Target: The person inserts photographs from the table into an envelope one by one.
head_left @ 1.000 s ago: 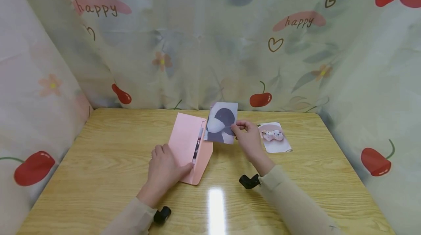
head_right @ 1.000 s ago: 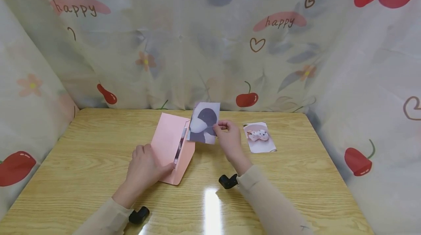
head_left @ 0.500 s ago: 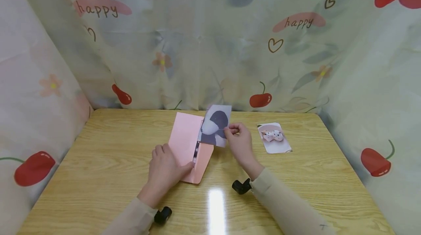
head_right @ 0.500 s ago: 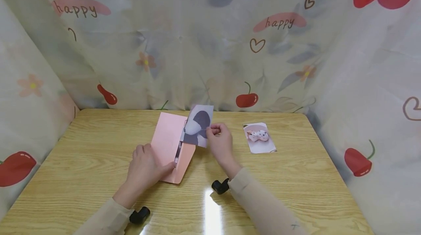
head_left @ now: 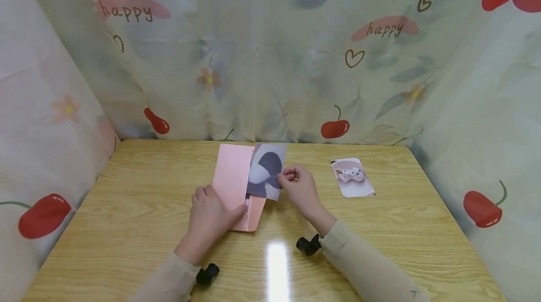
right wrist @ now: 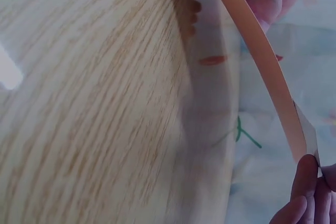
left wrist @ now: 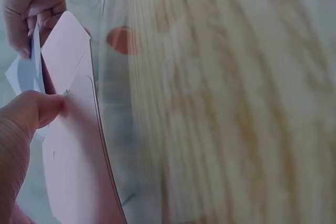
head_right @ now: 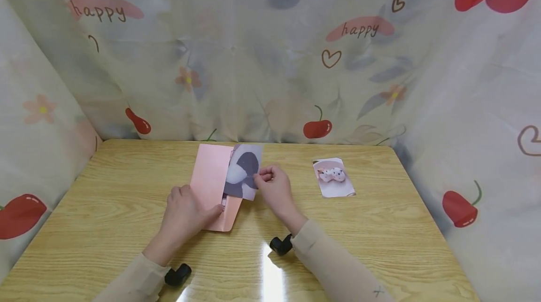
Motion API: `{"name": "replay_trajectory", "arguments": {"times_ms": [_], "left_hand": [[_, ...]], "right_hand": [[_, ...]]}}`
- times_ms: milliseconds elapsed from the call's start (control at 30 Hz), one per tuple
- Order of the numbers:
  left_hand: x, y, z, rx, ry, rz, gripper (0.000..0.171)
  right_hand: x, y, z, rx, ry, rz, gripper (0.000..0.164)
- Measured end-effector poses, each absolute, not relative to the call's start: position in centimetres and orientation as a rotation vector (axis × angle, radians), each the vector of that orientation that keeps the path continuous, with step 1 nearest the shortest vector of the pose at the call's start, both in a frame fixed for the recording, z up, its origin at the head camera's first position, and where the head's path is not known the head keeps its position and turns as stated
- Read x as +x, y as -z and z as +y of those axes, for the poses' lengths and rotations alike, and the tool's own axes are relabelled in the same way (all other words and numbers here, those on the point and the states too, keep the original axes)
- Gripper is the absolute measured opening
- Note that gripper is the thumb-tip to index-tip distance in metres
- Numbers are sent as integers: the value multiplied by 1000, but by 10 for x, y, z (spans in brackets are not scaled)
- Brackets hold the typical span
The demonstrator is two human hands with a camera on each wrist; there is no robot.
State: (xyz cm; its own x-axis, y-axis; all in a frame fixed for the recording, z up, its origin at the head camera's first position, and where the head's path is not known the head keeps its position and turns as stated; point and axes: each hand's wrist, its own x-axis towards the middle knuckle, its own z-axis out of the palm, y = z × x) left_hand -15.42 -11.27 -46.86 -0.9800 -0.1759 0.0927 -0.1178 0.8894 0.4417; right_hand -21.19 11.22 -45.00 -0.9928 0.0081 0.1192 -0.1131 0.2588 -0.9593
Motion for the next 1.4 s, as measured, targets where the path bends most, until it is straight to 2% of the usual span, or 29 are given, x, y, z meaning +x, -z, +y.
{"name": "replay_trajectory", "arguments": {"times_ms": [867, 1400], "left_hand": [[-156, 467, -118, 255, 680, -2952, 102], [-154, 469, -111, 232, 624, -2947, 104]], "right_hand": [[-211, 445, 113, 186, -1992, -2594, 12], [-210, 438, 104, 236, -2114, -2594, 18]]}}
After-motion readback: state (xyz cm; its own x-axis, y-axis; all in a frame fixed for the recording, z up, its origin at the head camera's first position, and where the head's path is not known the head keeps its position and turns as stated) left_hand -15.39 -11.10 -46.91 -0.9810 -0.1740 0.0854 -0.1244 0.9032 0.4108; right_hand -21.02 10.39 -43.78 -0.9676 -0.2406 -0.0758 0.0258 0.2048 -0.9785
